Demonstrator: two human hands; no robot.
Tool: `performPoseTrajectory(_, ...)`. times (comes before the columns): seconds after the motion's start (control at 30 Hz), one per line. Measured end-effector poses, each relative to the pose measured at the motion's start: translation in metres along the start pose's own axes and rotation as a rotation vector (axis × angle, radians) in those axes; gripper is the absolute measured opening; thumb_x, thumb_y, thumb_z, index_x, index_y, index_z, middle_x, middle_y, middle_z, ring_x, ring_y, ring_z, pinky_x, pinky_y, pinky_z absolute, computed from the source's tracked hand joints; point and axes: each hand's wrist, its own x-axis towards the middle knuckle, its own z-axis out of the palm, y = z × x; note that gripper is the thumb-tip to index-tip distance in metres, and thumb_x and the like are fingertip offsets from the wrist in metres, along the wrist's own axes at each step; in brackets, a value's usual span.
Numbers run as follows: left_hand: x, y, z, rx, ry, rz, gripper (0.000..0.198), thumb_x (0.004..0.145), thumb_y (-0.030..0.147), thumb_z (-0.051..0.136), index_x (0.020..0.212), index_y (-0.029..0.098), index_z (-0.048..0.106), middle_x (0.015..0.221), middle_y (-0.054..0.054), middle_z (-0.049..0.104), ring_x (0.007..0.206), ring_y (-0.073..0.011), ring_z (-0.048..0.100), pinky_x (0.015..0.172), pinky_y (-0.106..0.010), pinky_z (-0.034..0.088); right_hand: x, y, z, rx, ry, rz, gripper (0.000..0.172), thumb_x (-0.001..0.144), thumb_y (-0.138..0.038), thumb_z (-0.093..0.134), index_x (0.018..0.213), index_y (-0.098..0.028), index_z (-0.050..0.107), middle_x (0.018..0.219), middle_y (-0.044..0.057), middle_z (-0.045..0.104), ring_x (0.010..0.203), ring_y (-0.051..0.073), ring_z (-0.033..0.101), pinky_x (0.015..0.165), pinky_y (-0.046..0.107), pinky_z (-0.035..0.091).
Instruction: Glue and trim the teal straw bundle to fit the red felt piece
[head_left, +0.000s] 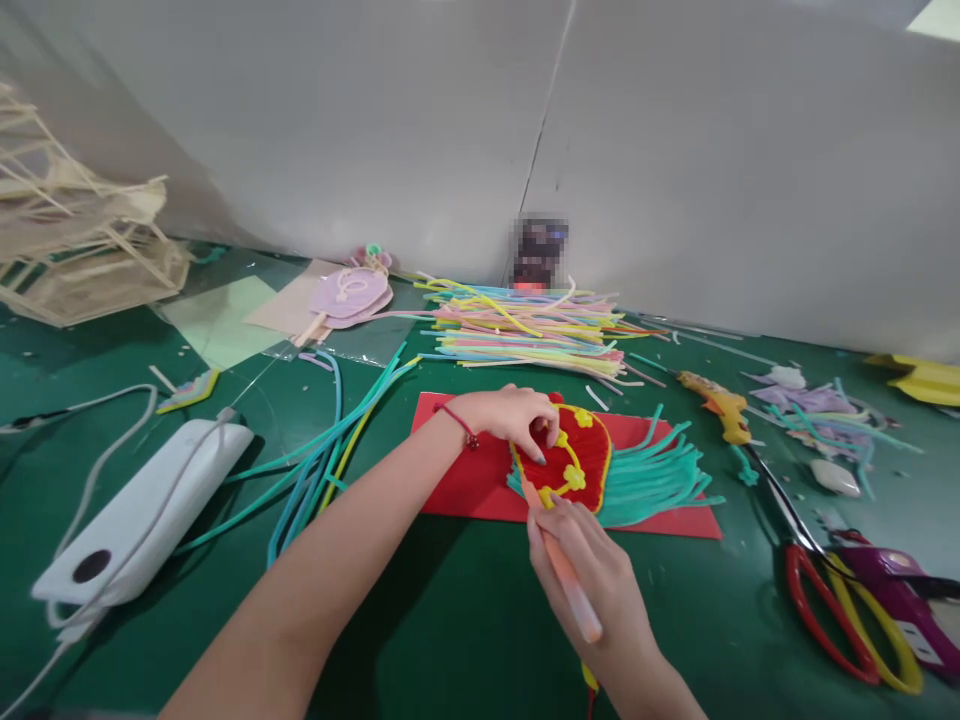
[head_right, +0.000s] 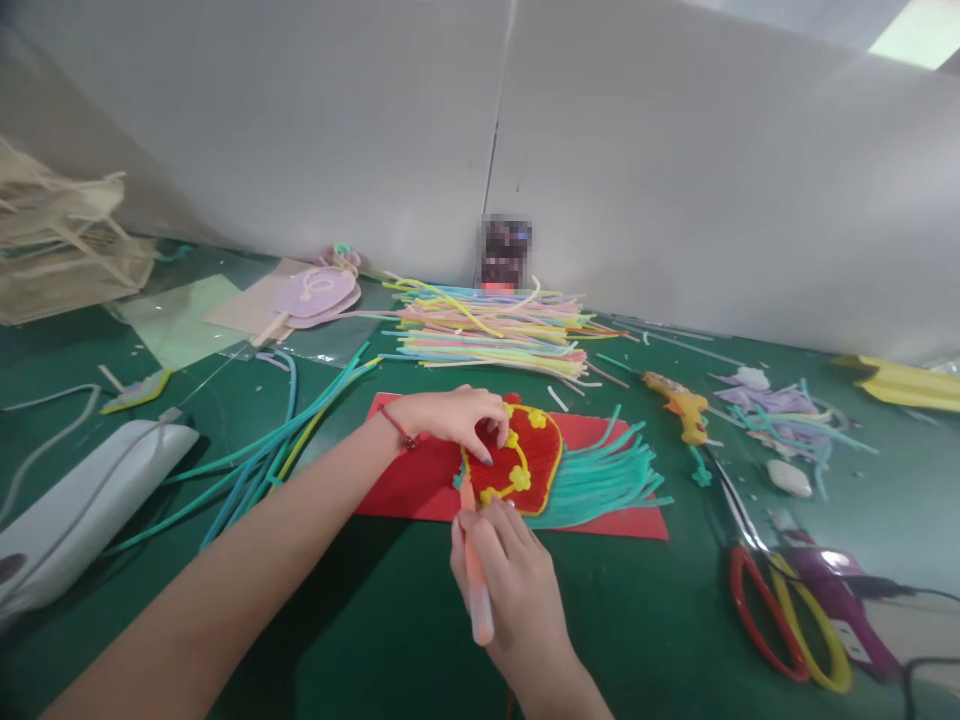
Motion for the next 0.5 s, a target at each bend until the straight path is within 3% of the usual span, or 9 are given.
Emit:
performPoseTrajectory(0.3, 0.004, -0.006, 0.006, 0.007, 0.023, 0.045, 0.019, 0.074, 0.032, 0.072, 0.083, 0.02, 0.06, 0.09, 0.002, 0.063, 0.088, -0.0163, 0.054, 0.069, -0.026, 0.033, 0.003, 0.005, 0.022, -0.132, -0.077, -0.01, 0.017, 0.087, -0.007, 0.046, 0.094, -0.019, 0.055, 0.074, 0.003, 0.057, 0.071, 0.018, 0.057, 0.081, 0.039, 0.051)
performPoseTrajectory(0.5, 0.006, 0.002, 0.004, -0.004, -0.005, -0.043, 0.022, 0.074, 0.038, 0.071, 0.082, 0.02, 0.061, 0.093, 0.001, 0.067, 0.088, -0.0178, 0.056, 0.067, -0.028, 0.034, -0.001, 0.005, 0.028, -0.178, -0.108, 0.004, 0.018, 0.086, -0.005, 0.045, 0.096, -0.016, 0.055, 0.074, 0.004, 0.052, 0.07, 0.018, 0.052, 0.075, 0.038, 0.049)
